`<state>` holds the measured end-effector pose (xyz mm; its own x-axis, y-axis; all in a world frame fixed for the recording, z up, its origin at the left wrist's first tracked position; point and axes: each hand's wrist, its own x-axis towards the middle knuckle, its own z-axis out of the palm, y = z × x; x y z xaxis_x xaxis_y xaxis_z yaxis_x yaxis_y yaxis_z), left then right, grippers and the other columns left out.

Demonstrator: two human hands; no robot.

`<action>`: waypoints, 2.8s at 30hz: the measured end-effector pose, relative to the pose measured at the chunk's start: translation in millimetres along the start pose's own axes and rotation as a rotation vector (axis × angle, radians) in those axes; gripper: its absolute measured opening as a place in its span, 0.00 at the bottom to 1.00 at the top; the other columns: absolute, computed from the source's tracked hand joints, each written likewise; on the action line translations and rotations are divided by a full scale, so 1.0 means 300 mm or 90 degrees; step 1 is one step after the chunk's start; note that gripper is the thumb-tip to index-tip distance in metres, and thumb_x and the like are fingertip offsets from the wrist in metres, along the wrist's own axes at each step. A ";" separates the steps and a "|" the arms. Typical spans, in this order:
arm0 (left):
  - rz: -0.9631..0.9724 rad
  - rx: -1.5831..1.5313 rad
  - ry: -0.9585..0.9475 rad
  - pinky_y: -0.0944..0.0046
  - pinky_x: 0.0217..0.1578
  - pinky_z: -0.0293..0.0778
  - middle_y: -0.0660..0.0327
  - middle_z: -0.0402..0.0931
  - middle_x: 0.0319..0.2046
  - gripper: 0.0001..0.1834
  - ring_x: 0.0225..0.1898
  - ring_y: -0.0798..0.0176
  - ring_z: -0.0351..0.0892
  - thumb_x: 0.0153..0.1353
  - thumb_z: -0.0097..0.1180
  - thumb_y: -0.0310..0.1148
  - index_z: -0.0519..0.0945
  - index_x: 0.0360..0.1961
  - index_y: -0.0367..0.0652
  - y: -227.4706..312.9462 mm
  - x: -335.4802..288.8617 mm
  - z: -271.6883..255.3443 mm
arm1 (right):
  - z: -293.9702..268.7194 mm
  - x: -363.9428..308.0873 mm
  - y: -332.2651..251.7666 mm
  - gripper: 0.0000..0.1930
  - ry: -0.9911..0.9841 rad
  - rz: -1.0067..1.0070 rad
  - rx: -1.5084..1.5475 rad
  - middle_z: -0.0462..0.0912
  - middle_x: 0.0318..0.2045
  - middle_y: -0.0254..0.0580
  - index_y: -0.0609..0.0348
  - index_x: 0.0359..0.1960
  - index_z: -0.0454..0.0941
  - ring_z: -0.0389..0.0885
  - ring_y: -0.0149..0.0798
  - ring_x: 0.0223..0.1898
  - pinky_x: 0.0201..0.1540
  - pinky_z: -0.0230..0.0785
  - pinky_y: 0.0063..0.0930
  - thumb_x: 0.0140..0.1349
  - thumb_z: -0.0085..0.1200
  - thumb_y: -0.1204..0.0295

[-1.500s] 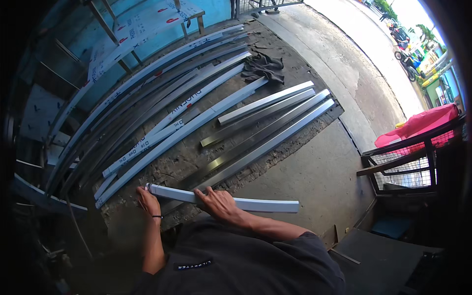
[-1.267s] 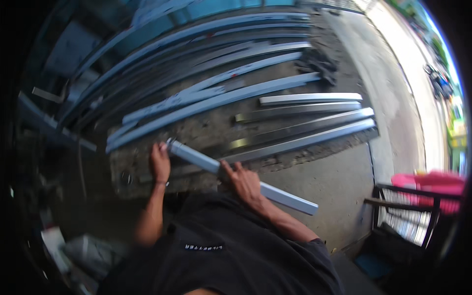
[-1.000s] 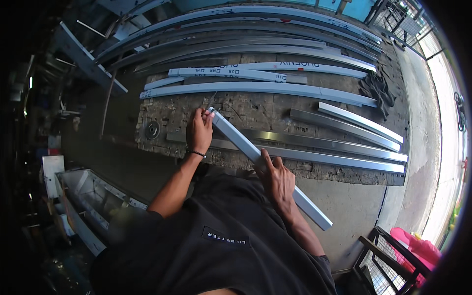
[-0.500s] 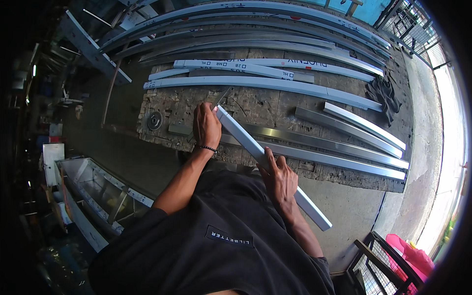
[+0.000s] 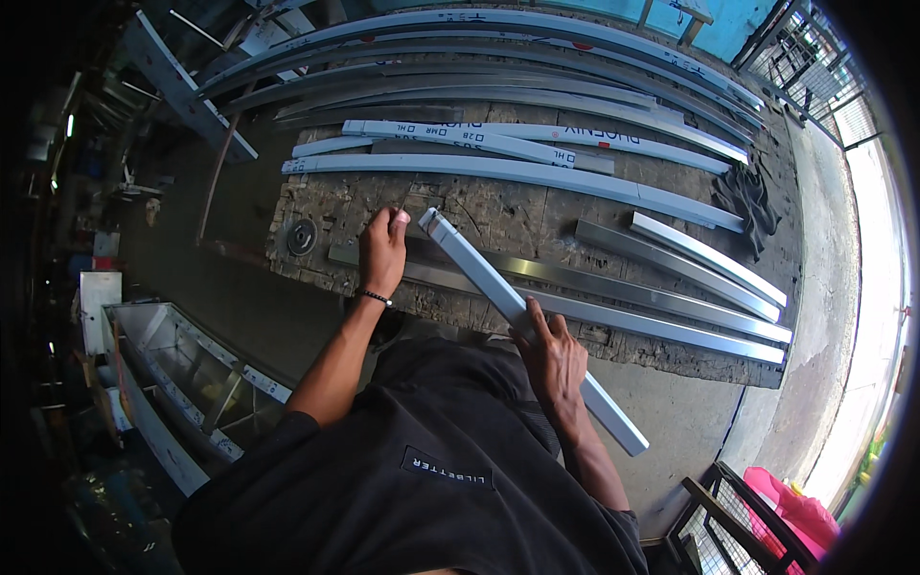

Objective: Measure and assemble aluminum or steel frame components on a workbench.

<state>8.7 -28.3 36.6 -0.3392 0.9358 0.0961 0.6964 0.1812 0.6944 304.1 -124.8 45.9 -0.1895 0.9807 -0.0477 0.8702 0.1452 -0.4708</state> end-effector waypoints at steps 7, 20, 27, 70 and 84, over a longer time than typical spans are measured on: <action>0.087 0.058 0.042 0.51 0.39 0.76 0.47 0.82 0.39 0.15 0.40 0.41 0.82 0.66 0.62 0.38 0.80 0.42 0.34 0.094 -0.028 0.008 | -0.032 0.004 -0.005 0.31 0.009 -0.028 -0.032 0.77 0.30 0.40 0.37 0.65 0.74 0.83 0.46 0.27 0.26 0.72 0.42 0.58 0.69 0.59; 0.105 0.216 0.131 0.48 0.44 0.71 0.48 0.75 0.40 0.09 0.44 0.42 0.76 0.65 0.58 0.27 0.74 0.43 0.35 0.058 -0.038 0.113 | -0.051 0.024 -0.054 0.31 -0.019 -0.015 -0.013 0.78 0.32 0.41 0.37 0.64 0.74 0.85 0.48 0.29 0.26 0.73 0.44 0.58 0.69 0.59; 0.080 0.235 0.129 0.48 0.47 0.72 0.49 0.75 0.41 0.10 0.46 0.43 0.75 0.65 0.57 0.29 0.74 0.43 0.36 -0.014 -0.007 0.082 | -0.045 0.039 -0.062 0.31 -0.069 0.029 -0.014 0.79 0.33 0.42 0.36 0.65 0.74 0.85 0.50 0.31 0.30 0.74 0.45 0.58 0.68 0.56; -0.737 -0.057 0.283 0.45 0.45 0.75 0.45 0.85 0.39 0.20 0.41 0.38 0.84 0.62 0.60 0.47 0.85 0.40 0.38 -1.307 -0.601 -0.047 | 0.092 0.468 -0.294 0.29 -0.231 -0.030 0.034 0.87 0.42 0.56 0.58 0.58 0.80 0.88 0.52 0.43 0.46 0.78 0.41 0.57 0.71 0.58; -0.487 -0.442 0.149 0.73 0.20 0.59 0.73 0.57 0.21 0.19 0.21 0.81 0.61 0.76 0.49 0.51 0.76 0.45 0.44 -0.891 -0.202 -0.429 | 0.218 0.558 -0.375 0.29 -0.263 -0.011 -0.041 0.88 0.42 0.54 0.52 0.60 0.80 0.88 0.52 0.43 0.45 0.79 0.42 0.58 0.70 0.56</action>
<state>-238.1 -172.4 -63.1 -0.6995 0.5507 -0.4554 -0.2429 0.4161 0.8763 144.8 14.5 33.1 -0.3599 0.8450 -0.3955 0.8893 0.1824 -0.4194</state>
